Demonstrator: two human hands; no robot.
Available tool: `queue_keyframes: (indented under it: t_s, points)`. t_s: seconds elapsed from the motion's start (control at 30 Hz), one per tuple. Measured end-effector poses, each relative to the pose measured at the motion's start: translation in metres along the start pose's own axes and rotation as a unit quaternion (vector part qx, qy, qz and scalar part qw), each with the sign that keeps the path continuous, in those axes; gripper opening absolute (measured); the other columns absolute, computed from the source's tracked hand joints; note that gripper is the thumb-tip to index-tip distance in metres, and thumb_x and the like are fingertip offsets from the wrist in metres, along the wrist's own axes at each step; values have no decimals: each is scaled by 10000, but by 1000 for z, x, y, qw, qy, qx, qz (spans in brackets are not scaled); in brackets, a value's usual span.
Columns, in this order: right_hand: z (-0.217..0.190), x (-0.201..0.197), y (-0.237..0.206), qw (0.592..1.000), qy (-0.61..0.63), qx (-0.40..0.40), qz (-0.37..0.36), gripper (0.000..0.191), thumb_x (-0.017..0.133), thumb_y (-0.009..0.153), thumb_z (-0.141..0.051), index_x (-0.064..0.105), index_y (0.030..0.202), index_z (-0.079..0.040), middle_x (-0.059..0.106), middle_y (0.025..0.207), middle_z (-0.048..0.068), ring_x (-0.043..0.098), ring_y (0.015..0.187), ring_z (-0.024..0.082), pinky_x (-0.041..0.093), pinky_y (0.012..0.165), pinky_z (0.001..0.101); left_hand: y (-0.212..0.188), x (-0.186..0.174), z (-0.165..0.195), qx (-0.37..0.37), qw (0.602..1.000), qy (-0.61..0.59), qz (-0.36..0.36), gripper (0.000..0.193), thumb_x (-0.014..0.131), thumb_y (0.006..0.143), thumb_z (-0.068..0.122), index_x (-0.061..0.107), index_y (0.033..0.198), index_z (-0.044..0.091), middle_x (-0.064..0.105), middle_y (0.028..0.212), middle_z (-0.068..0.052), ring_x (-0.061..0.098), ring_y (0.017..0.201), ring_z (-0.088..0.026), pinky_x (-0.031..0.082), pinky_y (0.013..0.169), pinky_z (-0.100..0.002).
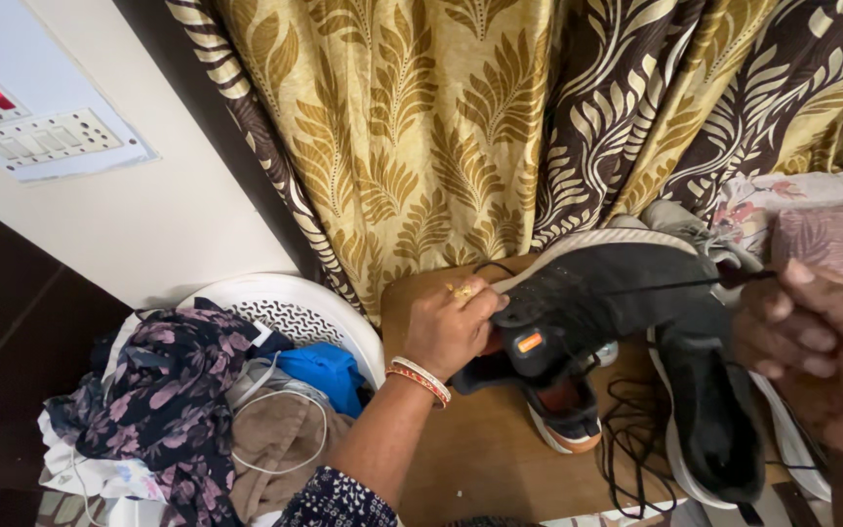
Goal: The person removes the laces from sneakers and threads the laces back through the eyelets of the shoes, working one shoe at a time on a board placed on a bed. They pull the laces tight and set finished shoes aside while handling other pairs.
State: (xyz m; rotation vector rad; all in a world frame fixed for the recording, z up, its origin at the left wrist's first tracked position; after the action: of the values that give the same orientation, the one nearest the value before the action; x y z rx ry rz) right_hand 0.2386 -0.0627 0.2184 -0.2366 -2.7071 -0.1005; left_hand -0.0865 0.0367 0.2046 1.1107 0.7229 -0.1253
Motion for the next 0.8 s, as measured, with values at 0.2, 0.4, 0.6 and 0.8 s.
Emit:
queue_keyframes:
  t_s: [0.2, 0.4, 0.6, 0.8]
  points:
    - [-24, 44, -6, 992, 19, -118, -47, 310, 500, 1125, -290, 632, 969, -56, 434, 591, -84, 442, 565, 63, 494, 699, 299, 9, 1, 4, 0, 998, -59, -32, 230, 683, 768, 24, 687, 955, 159, 694, 995, -2, 688, 825, -260, 564, 705, -397]
    - [-48, 75, -2, 957, -168, -235, 26, 165, 601, 1094, -187, 707, 1048, -70, 725, 940, 32, 482, 678, 71, 418, 663, 256, 16, 11, 13, 55, 985, -114, -119, 222, 661, 767, 11, 664, 955, 130, 690, 992, -21, 699, 900, -270, 561, 755, -400]
    - [-82, 104, 11, 637, -700, -297, 130, 208, 719, 1007, -218, 774, 1075, -30, 725, 863, 132, 663, 706, 217, 505, 667, 329, 17, 5, 15, 65, 977, -155, -131, 196, 671, 772, 21, 640, 949, 98, 689, 980, -51, 694, 938, -299, 559, 803, -405]
    - [-53, 136, 11, 495, -764, -401, 105, 235, 753, 814, -325, 772, 959, -140, 754, 951, 54, 713, 752, 252, 554, 675, 373, 13, 4, 12, 27, 972, -155, -176, 200, 686, 771, 46, 655, 959, 106, 701, 962, -53, 700, 918, -285, 555, 788, -406]
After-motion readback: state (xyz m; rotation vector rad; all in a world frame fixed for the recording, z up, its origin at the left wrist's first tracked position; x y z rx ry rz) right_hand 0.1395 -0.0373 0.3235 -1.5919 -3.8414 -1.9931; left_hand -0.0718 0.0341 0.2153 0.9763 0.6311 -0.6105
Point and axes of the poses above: each hand's wrist, its own y-axis towards the middle knuckle, its own x-axis out of the palm, z = x × y, the point moved 7 cm from there along y, towards the middle knuckle
